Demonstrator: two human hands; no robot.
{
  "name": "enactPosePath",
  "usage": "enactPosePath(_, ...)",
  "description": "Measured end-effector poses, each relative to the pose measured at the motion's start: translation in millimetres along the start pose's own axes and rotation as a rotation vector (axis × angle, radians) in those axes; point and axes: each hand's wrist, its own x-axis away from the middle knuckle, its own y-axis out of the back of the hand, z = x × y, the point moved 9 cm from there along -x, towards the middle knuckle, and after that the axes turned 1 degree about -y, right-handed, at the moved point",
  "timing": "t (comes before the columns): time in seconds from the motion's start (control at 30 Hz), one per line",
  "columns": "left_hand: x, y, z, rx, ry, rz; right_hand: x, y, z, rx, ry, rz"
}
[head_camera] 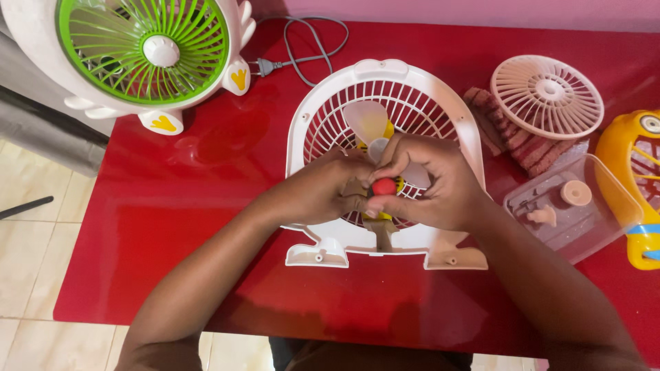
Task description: The person uses a red-handled screwdriver to remove screws from the rear grille of a white electric fan. They then detach the grille, exposing the fan blades and motor housing, and continue to unscrew the central hub nut to remove the fan blade assembly.
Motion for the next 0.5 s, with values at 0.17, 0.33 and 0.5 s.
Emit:
enactPosePath(0.17, -6, -3, 4, -0.026, 0.098, 0.051, 0, 0, 3, -0.044, 0.086, 0.062)
enactPosePath(0.33, -12, -5, -2, -0.095, 0.091, 0.085, 1, 3, 7, -0.061, 0.090, 0.052)
enactPosePath(0.5, -8, -8, 3, -0.016, 0.170, 0.103, 1, 2, 17, 0.013, 0.122, 0.044)
